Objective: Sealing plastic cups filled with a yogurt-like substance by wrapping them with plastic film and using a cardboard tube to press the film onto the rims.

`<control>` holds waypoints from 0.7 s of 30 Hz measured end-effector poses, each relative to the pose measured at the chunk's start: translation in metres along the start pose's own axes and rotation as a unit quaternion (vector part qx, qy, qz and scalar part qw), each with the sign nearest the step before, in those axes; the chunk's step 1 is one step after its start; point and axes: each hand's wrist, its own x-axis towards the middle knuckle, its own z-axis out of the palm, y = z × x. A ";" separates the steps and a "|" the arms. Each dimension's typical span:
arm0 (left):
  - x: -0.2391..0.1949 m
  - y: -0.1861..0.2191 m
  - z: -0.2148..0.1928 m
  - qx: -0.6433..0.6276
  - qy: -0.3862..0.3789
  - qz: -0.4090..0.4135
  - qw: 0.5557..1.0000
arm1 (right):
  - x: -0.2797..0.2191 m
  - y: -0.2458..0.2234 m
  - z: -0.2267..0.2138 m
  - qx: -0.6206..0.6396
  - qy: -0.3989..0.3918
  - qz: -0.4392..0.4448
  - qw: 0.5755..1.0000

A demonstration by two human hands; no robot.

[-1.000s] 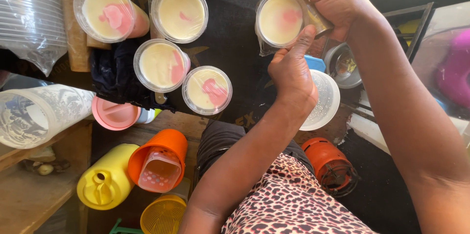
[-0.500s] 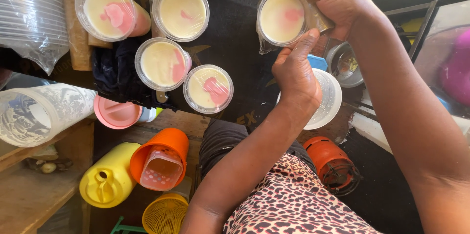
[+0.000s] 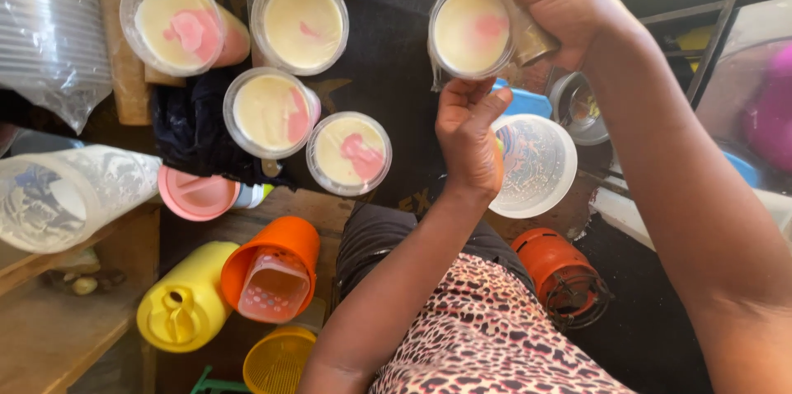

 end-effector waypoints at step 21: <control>0.017 0.039 -0.025 -0.102 -0.029 -0.024 0.994 | -0.005 -0.005 0.008 0.013 0.010 0.044 0.999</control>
